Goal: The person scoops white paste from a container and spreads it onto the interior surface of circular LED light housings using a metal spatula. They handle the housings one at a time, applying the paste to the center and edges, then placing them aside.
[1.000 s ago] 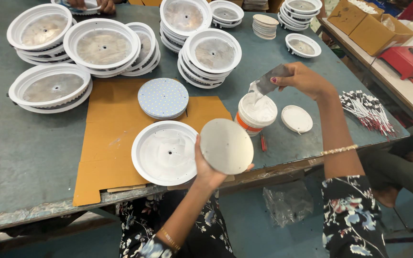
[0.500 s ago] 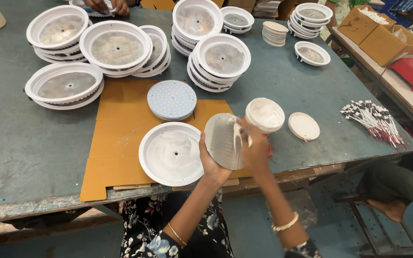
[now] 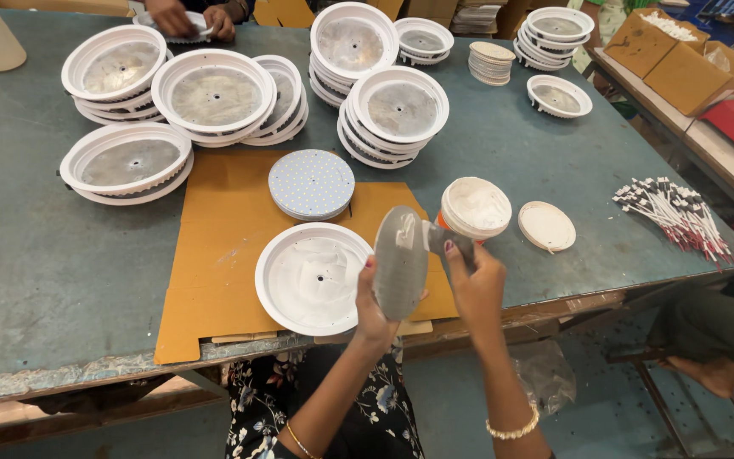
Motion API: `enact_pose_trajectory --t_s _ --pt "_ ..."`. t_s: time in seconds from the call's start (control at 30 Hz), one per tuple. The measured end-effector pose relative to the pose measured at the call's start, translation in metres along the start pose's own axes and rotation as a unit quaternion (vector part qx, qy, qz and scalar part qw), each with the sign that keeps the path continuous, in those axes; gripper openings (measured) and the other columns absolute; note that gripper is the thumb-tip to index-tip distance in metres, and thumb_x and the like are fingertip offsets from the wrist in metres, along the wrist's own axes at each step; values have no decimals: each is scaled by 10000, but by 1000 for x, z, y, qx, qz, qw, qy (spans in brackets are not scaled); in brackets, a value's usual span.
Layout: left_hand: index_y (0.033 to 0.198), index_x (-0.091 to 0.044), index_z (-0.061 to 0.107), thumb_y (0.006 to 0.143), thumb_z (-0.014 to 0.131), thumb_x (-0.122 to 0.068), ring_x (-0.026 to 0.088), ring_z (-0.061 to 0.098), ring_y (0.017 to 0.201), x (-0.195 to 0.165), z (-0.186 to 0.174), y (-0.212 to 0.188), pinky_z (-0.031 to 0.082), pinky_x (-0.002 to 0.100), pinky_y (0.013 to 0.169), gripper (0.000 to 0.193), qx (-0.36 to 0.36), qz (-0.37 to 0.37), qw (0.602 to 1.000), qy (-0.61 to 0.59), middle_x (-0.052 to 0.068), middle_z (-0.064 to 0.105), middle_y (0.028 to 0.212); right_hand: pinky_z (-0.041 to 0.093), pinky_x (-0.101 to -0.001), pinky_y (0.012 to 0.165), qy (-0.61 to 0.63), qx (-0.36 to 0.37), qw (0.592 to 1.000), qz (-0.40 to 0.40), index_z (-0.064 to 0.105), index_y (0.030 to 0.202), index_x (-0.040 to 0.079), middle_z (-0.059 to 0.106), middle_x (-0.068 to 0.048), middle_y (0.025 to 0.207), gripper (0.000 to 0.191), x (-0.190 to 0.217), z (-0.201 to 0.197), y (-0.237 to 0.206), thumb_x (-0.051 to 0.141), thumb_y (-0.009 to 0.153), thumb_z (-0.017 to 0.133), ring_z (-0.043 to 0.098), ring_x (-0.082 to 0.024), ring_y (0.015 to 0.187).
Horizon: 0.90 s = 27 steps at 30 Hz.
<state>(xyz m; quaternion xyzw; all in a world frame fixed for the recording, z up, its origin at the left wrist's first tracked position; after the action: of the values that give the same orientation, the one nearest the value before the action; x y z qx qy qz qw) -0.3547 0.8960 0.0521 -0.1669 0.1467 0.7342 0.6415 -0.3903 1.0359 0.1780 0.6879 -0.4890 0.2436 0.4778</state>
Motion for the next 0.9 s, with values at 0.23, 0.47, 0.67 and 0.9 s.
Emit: enact_pose_trajectory --t_s 0.23,0.47,0.67,0.9 --pt "1603 -76 508 1081 427 -540 241 475 1047 -11 23 -18 447 406 890 703 53 73 970 227 145 493 1153 430 -291 569 99 43 989 99 758 929 -35 653 -12 723 261 -28 13 10 224 892 759 535 -75 639" --pt "1582 -43 377 985 441 -487 281 315 1535 -40 71 -33 220 417 1230 747 82 129 944 293 160 392 1634 499 -263 685 109 47 989 89 753 1002 -40 734 -25 839 271 -11 8 0 180 851 798 616 -72 755" --pt "1561 -40 400 988 442 -490 285 335 1519 -36 72 -26 207 398 1233 730 52 112 948 294 166 429 1592 541 -257 801 87 31 996 16 742 1095 -32 771 -66 958 251 24 4 -14 75 869 761 690 -100 870" --pt "1501 -100 487 956 479 -599 201 509 1146 3 16 -3 449 343 902 739 -47 21 970 237 89 541 1226 568 -281 825 39 8 995 -96 740 1146 36 750 -83 1055 288 65 7 -50 -68 892 654 744 -157 923"
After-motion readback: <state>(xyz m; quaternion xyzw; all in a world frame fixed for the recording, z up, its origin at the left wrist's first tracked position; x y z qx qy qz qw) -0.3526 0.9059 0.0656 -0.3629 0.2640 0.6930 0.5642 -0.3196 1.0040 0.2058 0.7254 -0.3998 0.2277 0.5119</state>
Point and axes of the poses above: each hand's wrist, its own y-axis towards the middle knuckle, its own z-axis out of the palm, x = y × z, the point moved 9 cm from there along y, towards the middle knuckle
